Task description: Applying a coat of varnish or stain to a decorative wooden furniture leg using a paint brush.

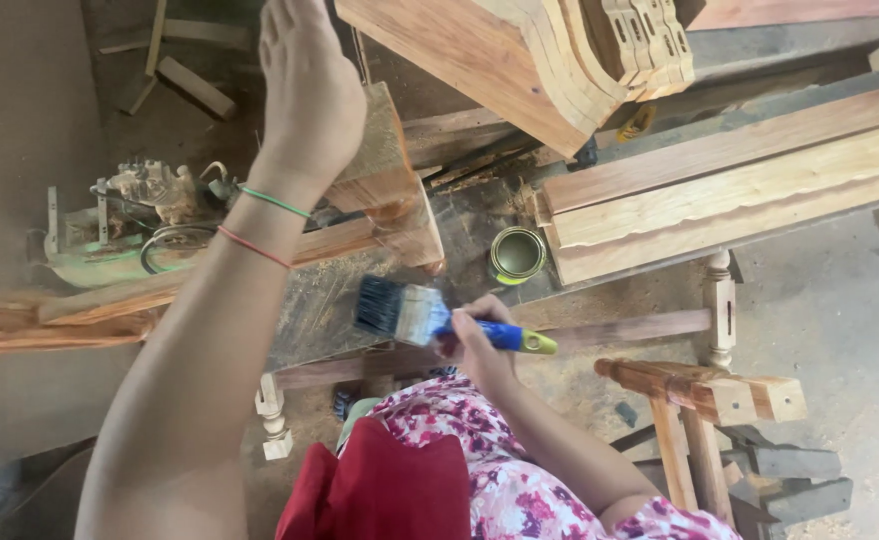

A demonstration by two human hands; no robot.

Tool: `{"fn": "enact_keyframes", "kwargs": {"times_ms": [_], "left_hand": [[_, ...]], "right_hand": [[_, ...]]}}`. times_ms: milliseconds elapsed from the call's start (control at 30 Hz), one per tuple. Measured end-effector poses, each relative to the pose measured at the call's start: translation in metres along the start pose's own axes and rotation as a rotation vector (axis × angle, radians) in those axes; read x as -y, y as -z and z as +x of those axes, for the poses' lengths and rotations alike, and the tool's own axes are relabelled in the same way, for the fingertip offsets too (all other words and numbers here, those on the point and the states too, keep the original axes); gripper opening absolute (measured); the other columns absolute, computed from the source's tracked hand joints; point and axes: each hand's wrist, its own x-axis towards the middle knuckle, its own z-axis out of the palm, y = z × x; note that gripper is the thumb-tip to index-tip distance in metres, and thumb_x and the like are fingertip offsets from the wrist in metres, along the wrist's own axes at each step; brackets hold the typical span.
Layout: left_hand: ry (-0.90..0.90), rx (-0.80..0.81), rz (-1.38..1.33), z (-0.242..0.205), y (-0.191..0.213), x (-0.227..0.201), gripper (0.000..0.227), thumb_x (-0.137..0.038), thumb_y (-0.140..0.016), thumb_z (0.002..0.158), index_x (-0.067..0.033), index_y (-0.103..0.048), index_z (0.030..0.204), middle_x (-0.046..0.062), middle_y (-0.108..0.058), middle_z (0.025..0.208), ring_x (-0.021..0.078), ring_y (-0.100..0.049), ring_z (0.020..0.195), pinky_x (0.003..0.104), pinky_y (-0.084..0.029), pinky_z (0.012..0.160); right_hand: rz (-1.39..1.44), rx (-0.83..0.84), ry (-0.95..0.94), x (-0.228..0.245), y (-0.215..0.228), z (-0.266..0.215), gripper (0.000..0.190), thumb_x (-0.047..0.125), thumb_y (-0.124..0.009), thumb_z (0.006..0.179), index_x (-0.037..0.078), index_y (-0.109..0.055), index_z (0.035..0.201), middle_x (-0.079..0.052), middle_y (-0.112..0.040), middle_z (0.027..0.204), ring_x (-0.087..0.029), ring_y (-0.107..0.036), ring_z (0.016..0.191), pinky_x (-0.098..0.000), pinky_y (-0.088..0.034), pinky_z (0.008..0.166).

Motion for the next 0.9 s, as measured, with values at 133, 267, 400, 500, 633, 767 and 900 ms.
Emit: {"fn": "enact_keyframes", "kwargs": {"times_ms": [133,267,400,500,633,767,900], "left_hand": [[-0.021,-0.008,-0.073,-0.001,0.0,-0.009,0.055,0.011,-0.046,0.102,0.004,-0.03,0.154,0.032,-0.039,0.155,0.0479,-0.035,0.151,0.055,-0.026,0.13],[-0.083,-0.072,-0.066,0.0,-0.006,-0.012,0.071,0.017,-0.043,0.092,0.0096,-0.019,0.159,0.038,-0.031,0.158,0.0519,-0.03,0.148,0.056,-0.023,0.127],[-0.027,-0.064,-0.176,-0.005,0.001,-0.025,0.067,0.012,-0.048,0.098,0.0027,-0.023,0.159,0.029,-0.036,0.16,0.0466,-0.035,0.151,0.052,-0.028,0.129],[-0.01,-0.047,-0.208,-0.004,0.003,-0.028,0.066,0.013,-0.049,0.099,-0.0027,-0.027,0.16,0.025,-0.04,0.16,0.044,-0.037,0.15,0.051,-0.03,0.128],[-0.042,-0.047,-0.244,-0.005,-0.001,-0.028,0.071,0.013,-0.05,0.094,-0.0055,-0.026,0.158,0.021,-0.04,0.159,0.0415,-0.038,0.151,0.05,-0.029,0.129],[-0.039,-0.045,-0.223,-0.003,-0.002,-0.03,0.073,0.01,-0.054,0.094,-0.0066,-0.025,0.158,0.019,-0.039,0.158,0.0415,-0.037,0.15,0.051,-0.029,0.128],[0.007,-0.011,-0.219,-0.004,-0.007,-0.029,0.073,0.011,-0.053,0.095,-0.0078,-0.025,0.16,0.02,-0.039,0.158,0.0425,-0.036,0.15,0.052,-0.028,0.127]], "right_hand": [[0.003,-0.184,-0.014,0.016,0.027,-0.002,0.012,0.011,-0.063,0.097,0.011,-0.051,0.098,-0.012,-0.064,0.078,-0.02,-0.065,0.062,-0.0304,-0.051,0.051],[-0.12,-0.402,0.218,0.042,0.062,0.009,0.008,0.016,-0.06,0.1,0.01,-0.055,0.098,-0.009,-0.061,0.073,-0.017,-0.061,0.057,-0.0278,-0.047,0.047],[-0.155,-0.457,0.252,0.067,0.064,0.004,0.011,0.011,-0.063,0.1,0.011,-0.052,0.101,-0.005,-0.061,0.078,-0.014,-0.061,0.063,-0.0245,-0.045,0.05],[-0.361,-0.186,0.383,0.062,0.07,-0.001,0.012,0.009,-0.066,0.102,0.007,-0.055,0.105,-0.007,-0.064,0.083,-0.015,-0.063,0.069,-0.0288,-0.053,0.061],[-0.882,0.135,0.531,0.073,0.041,-0.002,0.02,0.017,-0.075,0.092,0.009,-0.06,0.104,-0.008,-0.071,0.087,-0.021,-0.073,0.075,-0.033,-0.061,0.065],[-1.246,0.715,1.014,0.095,-0.009,0.015,0.031,0.022,-0.082,0.086,0.013,-0.064,0.11,-0.004,-0.069,0.094,-0.023,-0.072,0.082,-0.0343,-0.061,0.069],[-1.295,1.056,1.091,0.106,-0.059,0.036,0.032,0.018,-0.08,0.087,0.014,-0.068,0.116,-0.006,-0.065,0.102,-0.023,-0.069,0.085,-0.0337,-0.057,0.063]]}}
